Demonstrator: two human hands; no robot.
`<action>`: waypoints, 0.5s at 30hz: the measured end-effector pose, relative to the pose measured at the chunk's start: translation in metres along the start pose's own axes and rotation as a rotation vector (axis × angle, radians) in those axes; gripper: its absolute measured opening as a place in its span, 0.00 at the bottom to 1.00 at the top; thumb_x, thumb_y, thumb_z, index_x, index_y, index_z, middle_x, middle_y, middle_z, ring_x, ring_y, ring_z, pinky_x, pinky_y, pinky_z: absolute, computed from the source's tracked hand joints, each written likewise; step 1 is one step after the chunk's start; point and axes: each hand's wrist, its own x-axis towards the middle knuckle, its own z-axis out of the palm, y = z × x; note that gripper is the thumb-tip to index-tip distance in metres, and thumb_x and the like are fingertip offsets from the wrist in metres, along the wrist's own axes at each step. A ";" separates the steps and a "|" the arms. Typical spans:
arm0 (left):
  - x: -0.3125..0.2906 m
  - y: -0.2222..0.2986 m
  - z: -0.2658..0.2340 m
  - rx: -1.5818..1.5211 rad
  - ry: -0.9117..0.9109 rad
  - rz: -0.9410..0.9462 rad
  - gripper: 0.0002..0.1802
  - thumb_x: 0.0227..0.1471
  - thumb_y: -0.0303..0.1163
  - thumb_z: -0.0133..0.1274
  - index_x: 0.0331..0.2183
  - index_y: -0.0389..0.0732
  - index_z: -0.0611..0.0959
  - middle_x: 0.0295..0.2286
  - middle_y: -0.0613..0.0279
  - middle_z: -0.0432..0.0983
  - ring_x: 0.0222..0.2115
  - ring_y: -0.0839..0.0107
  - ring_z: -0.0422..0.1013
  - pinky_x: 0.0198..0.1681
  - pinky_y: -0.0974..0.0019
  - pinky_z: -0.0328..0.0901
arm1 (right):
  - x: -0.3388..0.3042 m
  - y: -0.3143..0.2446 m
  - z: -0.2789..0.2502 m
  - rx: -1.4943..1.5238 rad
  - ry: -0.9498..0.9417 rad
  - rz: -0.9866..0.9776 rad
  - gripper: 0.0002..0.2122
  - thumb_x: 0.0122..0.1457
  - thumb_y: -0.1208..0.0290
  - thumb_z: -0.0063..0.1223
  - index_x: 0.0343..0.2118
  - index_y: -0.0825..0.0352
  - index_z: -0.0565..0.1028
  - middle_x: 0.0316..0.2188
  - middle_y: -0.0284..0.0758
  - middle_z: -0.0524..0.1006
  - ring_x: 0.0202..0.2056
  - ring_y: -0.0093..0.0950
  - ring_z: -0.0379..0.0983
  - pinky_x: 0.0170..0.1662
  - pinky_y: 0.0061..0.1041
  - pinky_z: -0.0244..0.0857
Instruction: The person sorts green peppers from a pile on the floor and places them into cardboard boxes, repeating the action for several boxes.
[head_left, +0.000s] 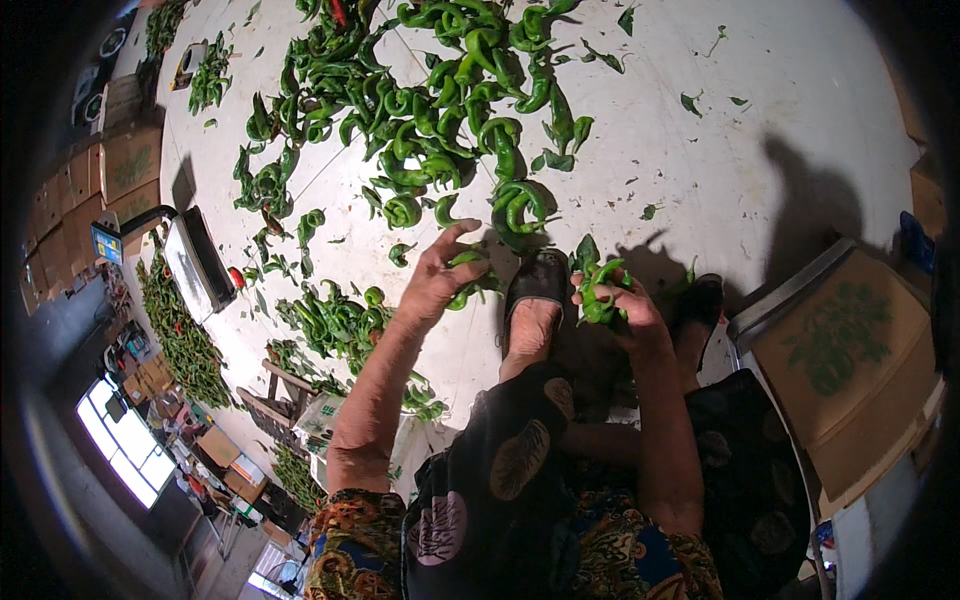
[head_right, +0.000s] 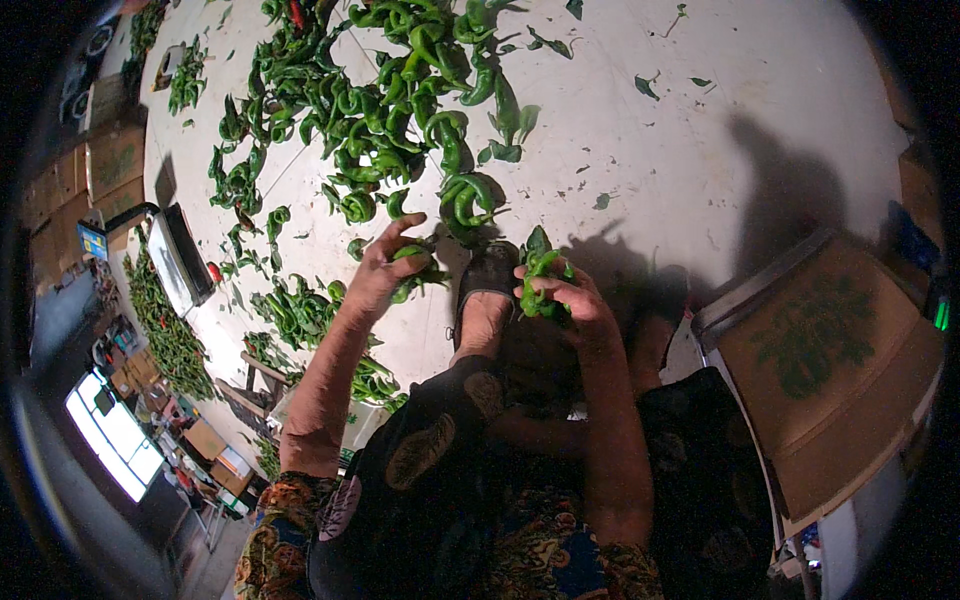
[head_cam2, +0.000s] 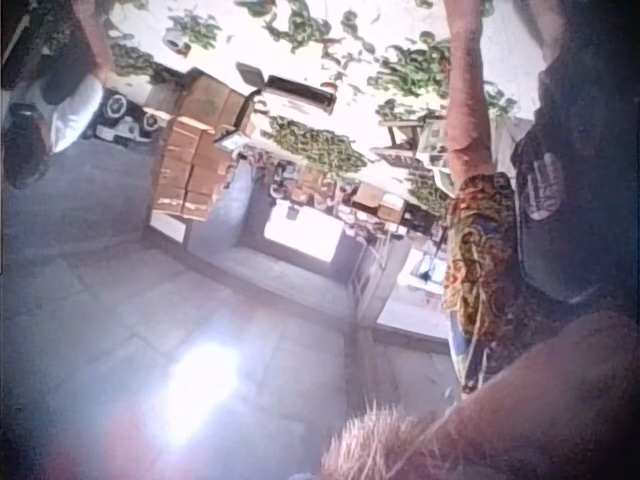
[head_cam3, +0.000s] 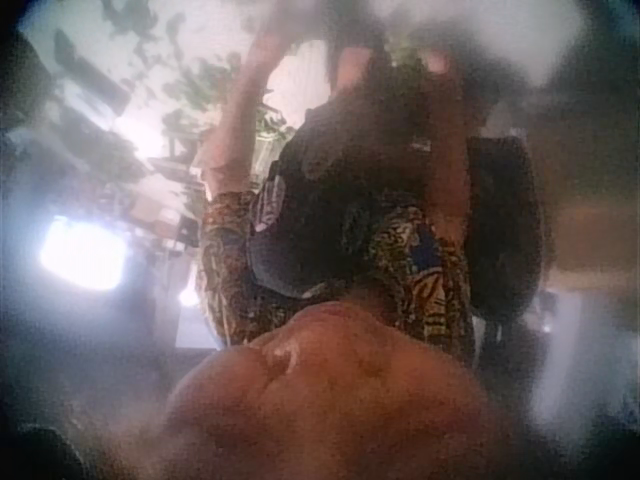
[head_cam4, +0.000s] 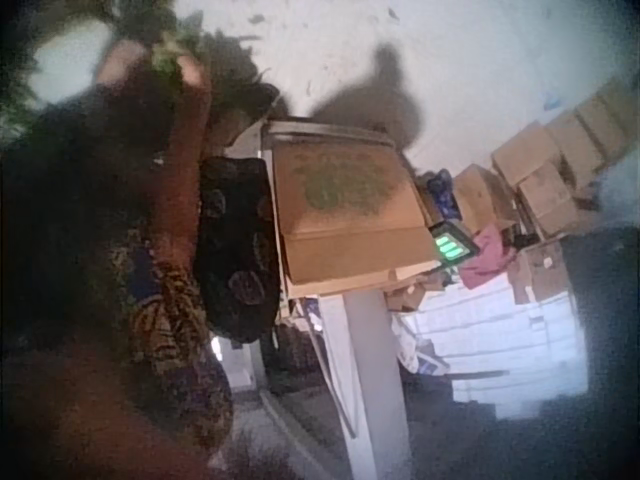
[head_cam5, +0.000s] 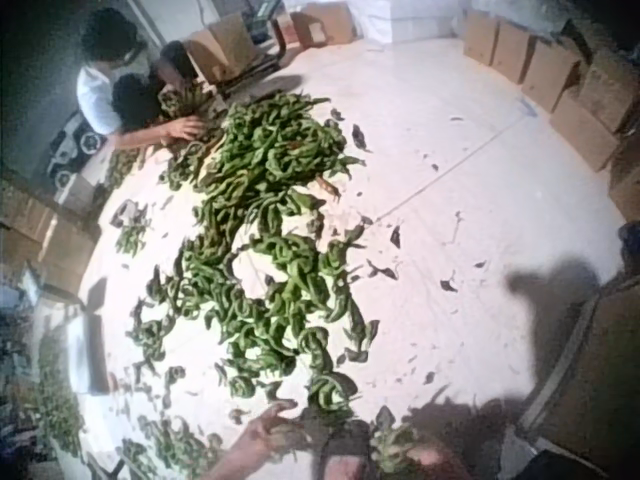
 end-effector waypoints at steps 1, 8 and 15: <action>0.005 -0.010 0.001 0.022 0.037 0.017 0.33 0.45 0.28 0.60 0.53 0.35 0.69 0.40 0.50 0.74 0.41 0.67 0.71 0.46 0.66 0.66 | 0.001 0.000 0.002 -0.016 0.005 0.018 0.15 0.54 0.73 0.54 0.45 0.69 0.72 0.45 0.40 0.76 0.39 0.31 0.76 0.37 0.27 0.69; 0.042 -0.019 0.024 0.015 0.237 0.066 0.26 0.48 0.34 0.59 0.48 0.31 0.73 0.37 0.55 0.76 0.37 0.70 0.72 0.42 0.69 0.66 | 0.021 -0.032 0.036 -0.225 -0.020 -0.118 0.16 0.53 0.73 0.53 0.46 0.68 0.72 0.41 0.34 0.76 0.36 0.24 0.74 0.33 0.21 0.65; 0.052 -0.031 0.031 -0.004 0.227 0.024 0.29 0.46 0.32 0.60 0.48 0.27 0.72 0.38 0.51 0.76 0.37 0.68 0.73 0.42 0.69 0.68 | 0.073 -0.055 0.054 -0.468 0.044 0.017 0.16 0.49 0.66 0.59 0.42 0.62 0.75 0.32 0.25 0.76 0.33 0.17 0.69 0.31 0.19 0.63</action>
